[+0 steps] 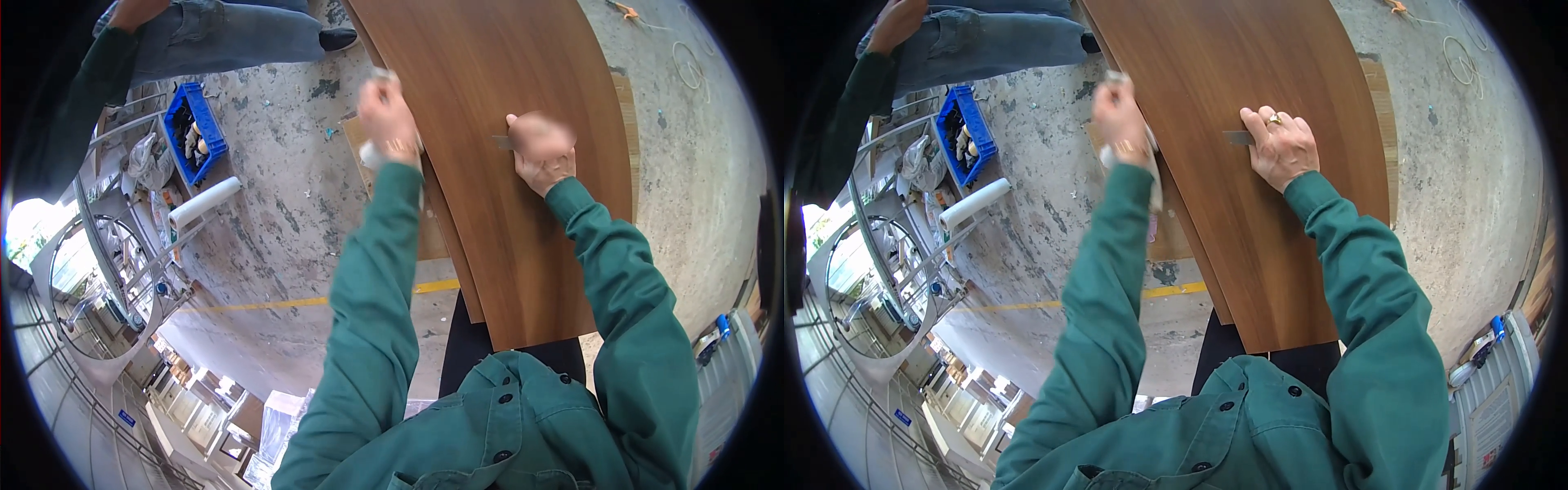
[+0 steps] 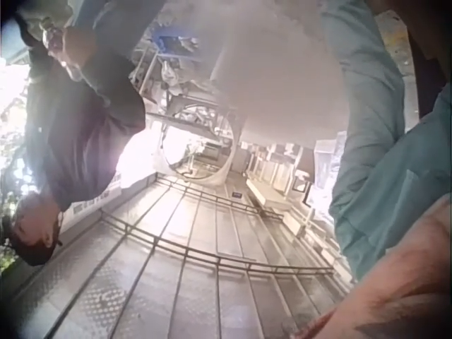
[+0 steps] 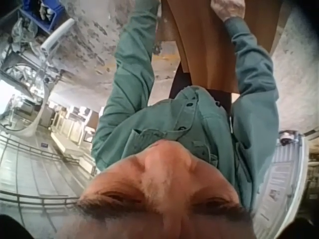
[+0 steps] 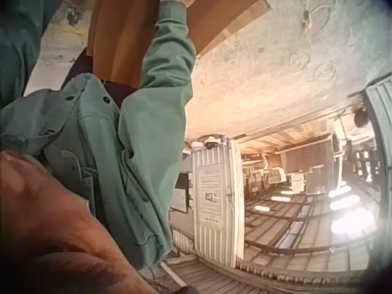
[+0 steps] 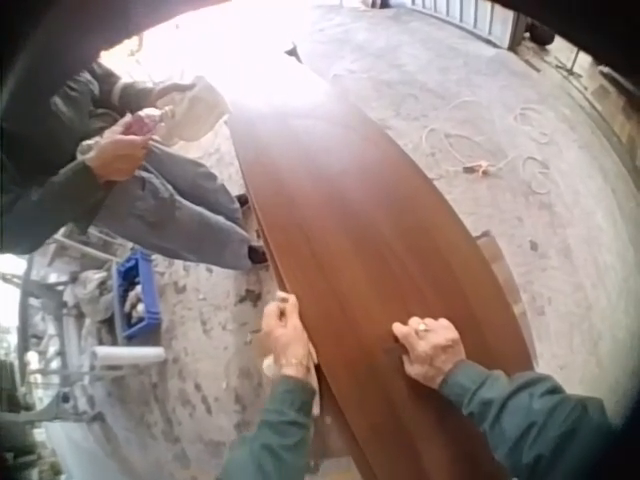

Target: Clean a wood panel with a solution and cloth, then use a small tool to scrape the edges.

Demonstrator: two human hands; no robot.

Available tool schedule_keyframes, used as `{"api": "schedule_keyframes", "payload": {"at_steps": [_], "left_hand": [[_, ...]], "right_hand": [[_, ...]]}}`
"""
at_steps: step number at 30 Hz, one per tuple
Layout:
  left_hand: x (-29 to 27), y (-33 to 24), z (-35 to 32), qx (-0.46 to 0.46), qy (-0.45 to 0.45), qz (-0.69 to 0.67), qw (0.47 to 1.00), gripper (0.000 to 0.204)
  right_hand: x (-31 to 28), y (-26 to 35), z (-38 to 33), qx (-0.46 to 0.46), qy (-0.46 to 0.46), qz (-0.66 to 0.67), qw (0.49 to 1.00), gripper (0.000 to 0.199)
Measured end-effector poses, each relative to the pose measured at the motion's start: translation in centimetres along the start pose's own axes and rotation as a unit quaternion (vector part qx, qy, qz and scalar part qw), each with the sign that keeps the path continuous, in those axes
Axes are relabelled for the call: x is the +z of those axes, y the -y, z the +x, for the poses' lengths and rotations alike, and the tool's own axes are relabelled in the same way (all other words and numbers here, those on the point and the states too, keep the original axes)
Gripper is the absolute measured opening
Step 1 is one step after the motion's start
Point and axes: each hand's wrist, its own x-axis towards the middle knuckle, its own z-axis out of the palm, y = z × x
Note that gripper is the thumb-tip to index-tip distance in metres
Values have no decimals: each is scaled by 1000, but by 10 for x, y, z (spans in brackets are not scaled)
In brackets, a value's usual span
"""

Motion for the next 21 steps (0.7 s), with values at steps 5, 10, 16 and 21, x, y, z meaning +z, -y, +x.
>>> {"api": "schedule_keyframes", "payload": {"at_steps": [5, 10, 16, 21], "left_hand": [[10, -3, 55, 36, -32, 31, 998, 25], [-17, 10, -68, 12, 33, 5, 999, 19], [-2, -8, 14, 12, -18, 12, 1000, 23], [11, -2, 35, 23, -21, -18, 999, 23]], "right_hand": [[0, 4, 4, -3, -1, 18, 1000, 35], [-1, -3, -3, 8, 13, 5, 1000, 35], [0, 3, 2, 3, 11, -2, 1000, 36], [-1, 0, 3, -2, 4, 14, 1000, 35]]}}
